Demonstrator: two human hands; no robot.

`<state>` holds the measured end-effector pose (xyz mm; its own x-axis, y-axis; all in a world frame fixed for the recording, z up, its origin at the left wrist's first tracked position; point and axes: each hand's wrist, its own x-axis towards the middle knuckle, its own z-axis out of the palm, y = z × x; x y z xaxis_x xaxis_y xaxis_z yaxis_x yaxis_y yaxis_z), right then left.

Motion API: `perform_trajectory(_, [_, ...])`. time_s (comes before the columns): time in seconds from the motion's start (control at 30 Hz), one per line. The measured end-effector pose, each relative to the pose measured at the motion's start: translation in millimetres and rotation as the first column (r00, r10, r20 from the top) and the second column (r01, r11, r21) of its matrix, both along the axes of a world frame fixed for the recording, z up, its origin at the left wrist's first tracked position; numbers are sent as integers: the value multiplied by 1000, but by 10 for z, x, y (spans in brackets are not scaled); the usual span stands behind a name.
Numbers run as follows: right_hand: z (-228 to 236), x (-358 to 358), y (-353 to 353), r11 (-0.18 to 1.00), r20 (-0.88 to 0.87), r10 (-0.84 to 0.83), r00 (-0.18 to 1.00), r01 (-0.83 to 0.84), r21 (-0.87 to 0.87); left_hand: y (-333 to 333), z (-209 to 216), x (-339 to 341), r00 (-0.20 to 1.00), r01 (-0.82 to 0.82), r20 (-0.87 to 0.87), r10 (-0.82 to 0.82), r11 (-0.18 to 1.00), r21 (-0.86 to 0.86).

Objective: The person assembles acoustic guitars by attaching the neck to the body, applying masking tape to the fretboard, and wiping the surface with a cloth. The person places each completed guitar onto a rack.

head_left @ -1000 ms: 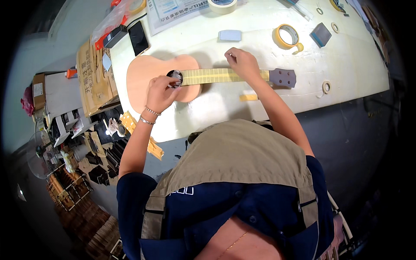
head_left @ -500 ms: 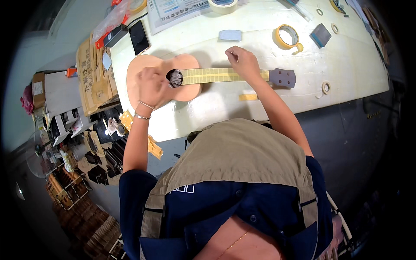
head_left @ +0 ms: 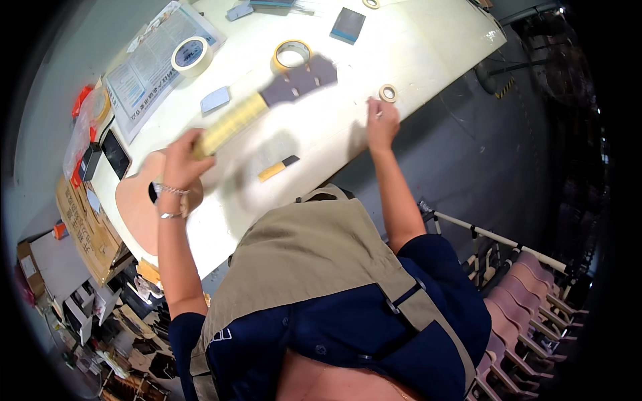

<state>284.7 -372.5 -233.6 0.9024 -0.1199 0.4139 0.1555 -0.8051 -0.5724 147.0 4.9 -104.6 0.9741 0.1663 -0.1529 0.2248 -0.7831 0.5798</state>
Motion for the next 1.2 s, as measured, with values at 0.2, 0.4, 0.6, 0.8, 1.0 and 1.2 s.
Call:
perform_trajectory(0.2, [-130,437,-426,796,-39,-146,989,94,-599,539,1271,-615,632,-106,522,573,731,-674])
perform_trajectory(0.4, [-4,415,-671,921,-447,32,894,147,360,367,290,-1005,461,127,125,878,74,-989])
perform_trajectory(0.6, [375,-436,-607,-421,228,722,654,154,894,-542,-813,-813,456,-139,-444,771,-431,-892])
perform_trajectory(0.8, [840,-1049,118,487,-140,673,726,-293,822,-671,-1206,-745,708,-370,-530,467,-394,-841])
perform_trajectory(1.0, [1326,-1316,957,200,-114,784,610,-75,977,-678,-778,-850,897,-429,-409,170,104,-897])
perform_trajectory(1.2, [1533,-1393,1249,229,-83,719,690,-122,966,-997,-337,-790,916,-154,-87,391,144,-978])
